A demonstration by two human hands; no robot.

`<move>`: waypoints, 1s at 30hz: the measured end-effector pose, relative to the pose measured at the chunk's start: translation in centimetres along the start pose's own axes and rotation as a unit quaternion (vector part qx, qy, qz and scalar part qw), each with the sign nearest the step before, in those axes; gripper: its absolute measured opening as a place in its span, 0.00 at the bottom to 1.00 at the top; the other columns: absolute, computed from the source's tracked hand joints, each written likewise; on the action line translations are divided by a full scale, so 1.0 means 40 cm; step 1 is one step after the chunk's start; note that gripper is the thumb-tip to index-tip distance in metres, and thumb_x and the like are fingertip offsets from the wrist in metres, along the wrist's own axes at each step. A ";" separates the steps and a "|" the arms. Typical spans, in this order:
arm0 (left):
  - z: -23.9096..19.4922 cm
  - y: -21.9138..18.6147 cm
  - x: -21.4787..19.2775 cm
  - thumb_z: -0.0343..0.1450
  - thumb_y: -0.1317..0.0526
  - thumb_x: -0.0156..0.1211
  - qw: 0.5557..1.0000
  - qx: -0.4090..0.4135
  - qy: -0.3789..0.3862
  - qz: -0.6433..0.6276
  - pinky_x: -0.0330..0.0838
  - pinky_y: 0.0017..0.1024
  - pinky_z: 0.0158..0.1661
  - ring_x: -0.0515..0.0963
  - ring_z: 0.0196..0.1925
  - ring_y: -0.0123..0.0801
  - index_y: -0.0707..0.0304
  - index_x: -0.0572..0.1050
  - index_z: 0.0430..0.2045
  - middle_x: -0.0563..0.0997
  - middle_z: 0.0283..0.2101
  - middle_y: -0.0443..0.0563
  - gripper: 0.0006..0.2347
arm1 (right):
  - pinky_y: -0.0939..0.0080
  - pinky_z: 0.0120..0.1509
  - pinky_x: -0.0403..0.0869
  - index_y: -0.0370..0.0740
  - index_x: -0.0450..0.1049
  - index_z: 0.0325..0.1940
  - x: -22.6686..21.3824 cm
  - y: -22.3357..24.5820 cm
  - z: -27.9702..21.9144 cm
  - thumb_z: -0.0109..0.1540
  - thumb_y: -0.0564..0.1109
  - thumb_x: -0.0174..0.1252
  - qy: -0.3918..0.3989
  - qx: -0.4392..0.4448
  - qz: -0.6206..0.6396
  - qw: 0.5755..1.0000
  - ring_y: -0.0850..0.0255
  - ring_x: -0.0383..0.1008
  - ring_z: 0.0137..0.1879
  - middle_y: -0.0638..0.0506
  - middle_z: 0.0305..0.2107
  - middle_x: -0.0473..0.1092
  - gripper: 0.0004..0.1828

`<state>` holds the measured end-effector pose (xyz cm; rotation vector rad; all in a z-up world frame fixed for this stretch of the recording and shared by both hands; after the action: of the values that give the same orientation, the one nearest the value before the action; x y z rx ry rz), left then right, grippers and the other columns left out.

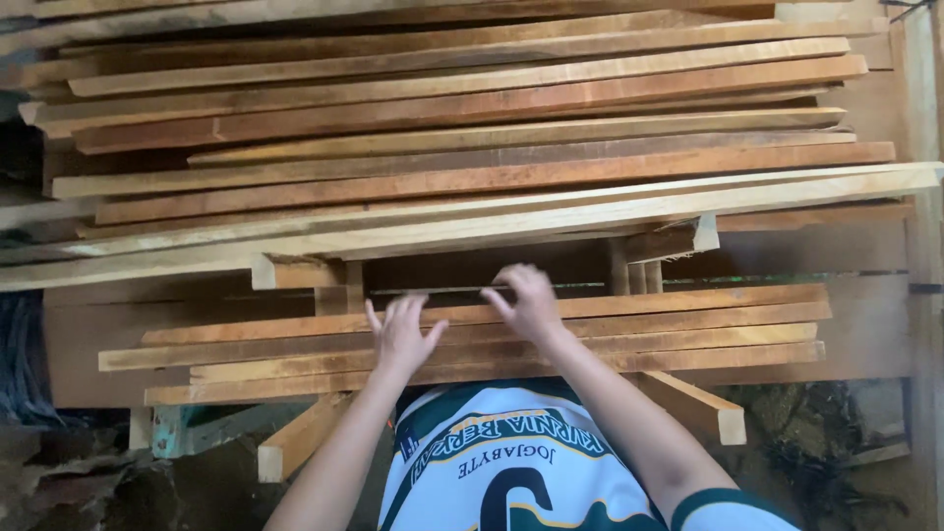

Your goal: The person repeatedly picks up wooden planks from a large pile and places them onto a lower wooden rack. The hands lift the planks and align them on the rack, repeating this process for several pieces of wood.

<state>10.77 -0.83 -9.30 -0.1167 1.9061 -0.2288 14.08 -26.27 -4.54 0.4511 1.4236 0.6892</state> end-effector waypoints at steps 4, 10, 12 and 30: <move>0.085 -0.133 -0.301 0.70 0.46 0.65 0.991 0.048 -0.127 -0.012 0.46 0.63 0.69 0.63 0.72 0.44 0.48 0.68 0.64 0.69 0.67 0.47 0.27 | 0.50 0.62 0.67 0.57 0.75 0.44 -0.244 0.076 0.111 0.56 0.63 0.71 -0.178 -0.099 -0.101 0.974 0.56 0.72 0.55 0.60 0.44 0.74 0.20; 0.286 -0.045 -0.304 0.61 0.53 0.74 0.991 0.034 -0.108 0.065 0.50 0.61 0.68 0.66 0.67 0.42 0.43 0.75 0.54 0.67 0.65 0.39 0.25 | 0.51 0.68 0.61 0.58 0.76 0.56 -0.239 -0.023 0.248 0.50 0.58 0.73 0.023 -0.053 -0.253 0.966 0.60 0.72 0.58 0.61 0.47 0.75 0.31; 0.305 -0.031 -0.325 0.60 0.54 0.74 0.992 0.052 -0.103 0.046 0.46 0.61 0.70 0.72 0.65 0.37 0.44 0.75 0.51 0.70 0.62 0.34 0.24 | 0.51 0.64 0.67 0.57 0.77 0.53 -0.245 -0.011 0.276 0.47 0.57 0.74 0.024 -0.074 -0.250 0.965 0.58 0.74 0.54 0.60 0.45 0.74 0.30; -0.090 -0.192 -0.501 0.65 0.53 0.70 0.994 0.092 0.004 0.061 0.58 0.50 0.65 0.75 0.61 0.39 0.47 0.75 0.54 0.80 0.54 0.45 0.22 | 0.41 0.56 0.72 0.49 0.78 0.45 -0.497 0.168 -0.021 0.47 0.47 0.74 0.061 -0.050 -0.114 0.990 0.45 0.77 0.46 0.49 0.36 0.75 0.24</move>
<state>13.97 -4.10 11.98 0.1232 1.8821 -0.3203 12.04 -34.84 14.52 0.1654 1.5195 0.6066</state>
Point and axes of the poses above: each hand's wrist, its own z-axis towards the middle knuckle, its own x-axis out of the palm, y = z × x, the point moved 9 cm from there along z, towards the middle knuckle
